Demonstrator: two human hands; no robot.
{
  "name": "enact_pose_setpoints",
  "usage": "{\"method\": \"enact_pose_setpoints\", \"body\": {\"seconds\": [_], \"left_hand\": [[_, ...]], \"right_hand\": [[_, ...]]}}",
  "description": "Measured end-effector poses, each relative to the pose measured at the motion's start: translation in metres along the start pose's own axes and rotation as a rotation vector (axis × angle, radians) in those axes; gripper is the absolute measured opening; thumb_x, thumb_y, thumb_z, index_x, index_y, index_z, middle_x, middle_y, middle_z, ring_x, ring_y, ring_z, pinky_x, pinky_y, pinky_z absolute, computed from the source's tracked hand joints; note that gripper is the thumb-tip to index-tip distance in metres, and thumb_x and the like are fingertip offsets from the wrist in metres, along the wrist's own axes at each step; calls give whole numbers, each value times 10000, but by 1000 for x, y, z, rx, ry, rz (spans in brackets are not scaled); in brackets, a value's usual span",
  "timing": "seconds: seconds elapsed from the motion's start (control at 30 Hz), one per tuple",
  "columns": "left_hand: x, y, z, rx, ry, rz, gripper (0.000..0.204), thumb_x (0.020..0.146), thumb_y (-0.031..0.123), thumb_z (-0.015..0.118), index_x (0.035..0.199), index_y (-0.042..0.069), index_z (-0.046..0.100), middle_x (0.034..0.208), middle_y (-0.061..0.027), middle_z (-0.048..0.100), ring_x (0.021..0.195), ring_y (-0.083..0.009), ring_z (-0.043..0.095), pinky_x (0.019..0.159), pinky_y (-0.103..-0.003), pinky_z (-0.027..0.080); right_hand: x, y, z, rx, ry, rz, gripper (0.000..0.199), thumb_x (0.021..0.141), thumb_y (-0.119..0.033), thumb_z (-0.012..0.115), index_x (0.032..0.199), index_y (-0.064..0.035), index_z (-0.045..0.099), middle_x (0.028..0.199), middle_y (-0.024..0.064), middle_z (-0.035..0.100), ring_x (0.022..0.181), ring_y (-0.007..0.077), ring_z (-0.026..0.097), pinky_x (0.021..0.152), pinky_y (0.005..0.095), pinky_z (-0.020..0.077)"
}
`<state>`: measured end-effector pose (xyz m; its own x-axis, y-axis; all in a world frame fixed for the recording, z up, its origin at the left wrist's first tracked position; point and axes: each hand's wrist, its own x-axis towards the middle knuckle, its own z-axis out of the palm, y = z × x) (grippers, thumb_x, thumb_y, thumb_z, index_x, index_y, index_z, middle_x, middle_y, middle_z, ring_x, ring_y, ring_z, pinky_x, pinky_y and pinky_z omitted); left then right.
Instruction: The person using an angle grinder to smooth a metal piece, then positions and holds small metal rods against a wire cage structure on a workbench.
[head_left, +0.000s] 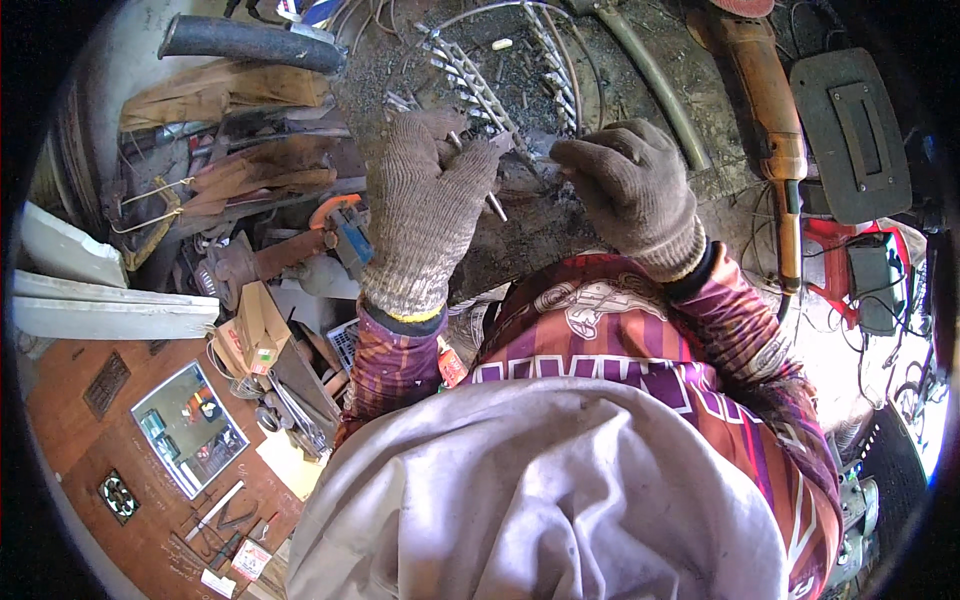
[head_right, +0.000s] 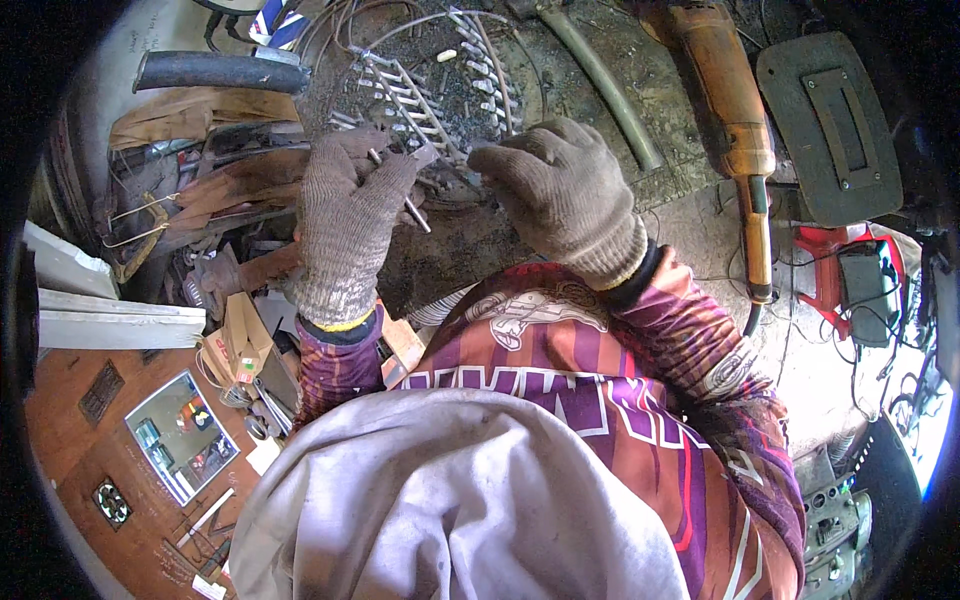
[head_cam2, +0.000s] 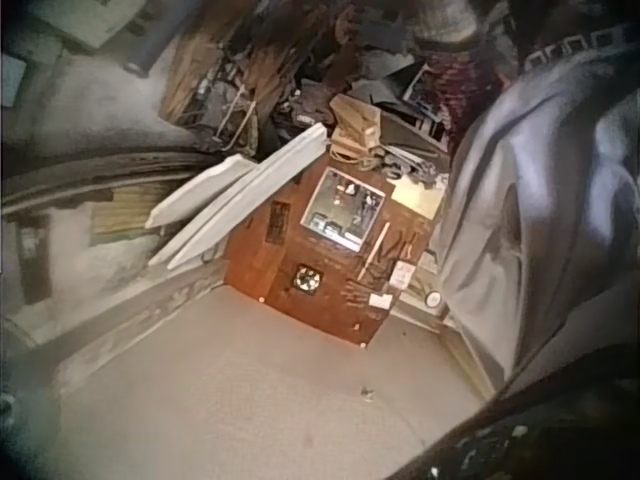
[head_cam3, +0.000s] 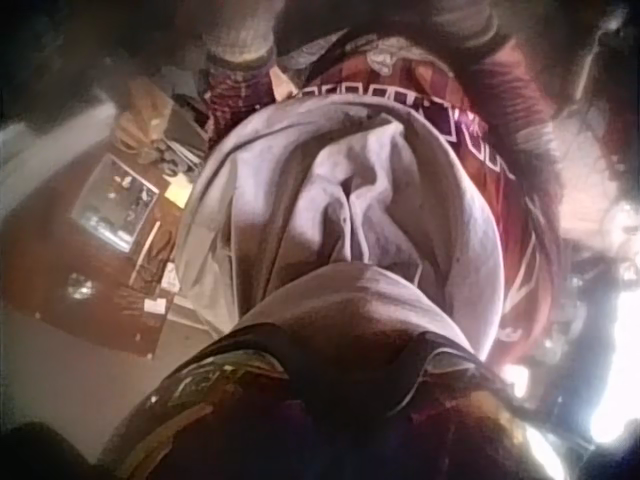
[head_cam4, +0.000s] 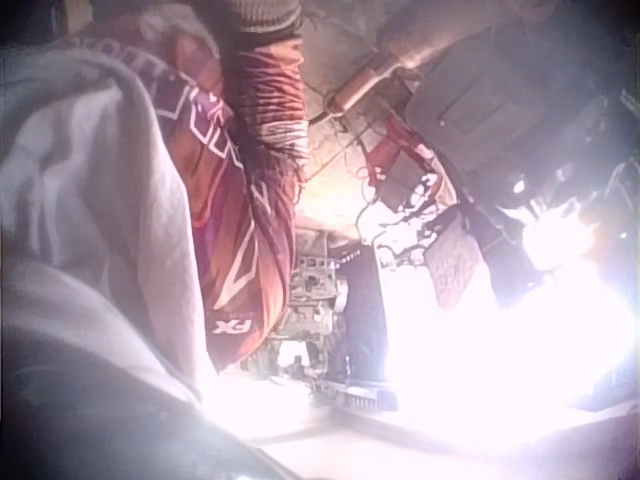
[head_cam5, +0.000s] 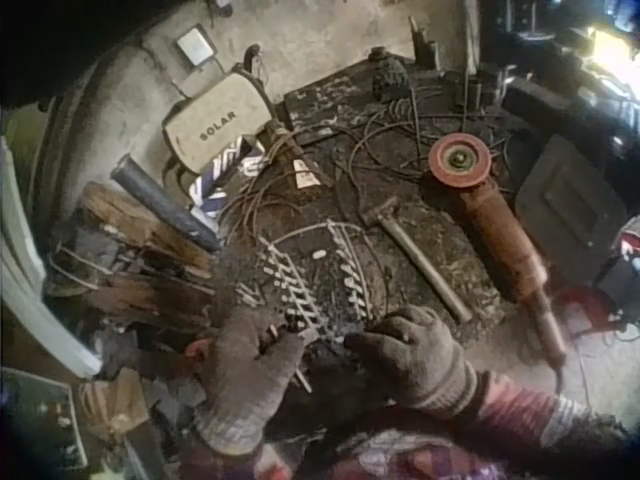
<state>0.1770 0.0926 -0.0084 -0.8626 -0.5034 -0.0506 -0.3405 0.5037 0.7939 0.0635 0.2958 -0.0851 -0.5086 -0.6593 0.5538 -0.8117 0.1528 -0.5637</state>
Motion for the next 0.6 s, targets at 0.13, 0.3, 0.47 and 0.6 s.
{"method": "enact_pose_setpoints", "body": {"seconds": [0.13,0.3,0.47,0.6], "left_hand": [[0,-3,2,49,21,59,318,916,173,819,1125,4,650,781,-72,632,643,-179,619,578,-357,497],[2,-2,-2,118,27,127,339,905,184,821,1141,11,650,782,-66,615,652,-165,597,594,-357,492],[1,-1,-3,101,23,88,338,904,177,815,1158,21,656,788,-60,604,674,-162,600,612,-352,492],[3,-11,-3,92,22,137,340,909,156,806,1176,17,648,779,-58,605,647,-160,593,592,-347,491]], "right_hand": [[10,-1,8,-40,5,-80,378,807,-195,796,1183,-200,765,966,16,719,906,274,686,791,427,560],[23,0,13,-103,-7,-137,464,738,-317,820,1192,-236,764,1040,-22,726,959,241,685,811,408,558],[24,4,13,-195,19,-227,421,784,-296,761,1202,-255,759,1027,-42,718,981,211,681,794,400,545],[27,2,12,-271,15,-265,358,833,-241,697,1185,-249,760,1019,-53,709,995,193,677,794,401,548]]}}
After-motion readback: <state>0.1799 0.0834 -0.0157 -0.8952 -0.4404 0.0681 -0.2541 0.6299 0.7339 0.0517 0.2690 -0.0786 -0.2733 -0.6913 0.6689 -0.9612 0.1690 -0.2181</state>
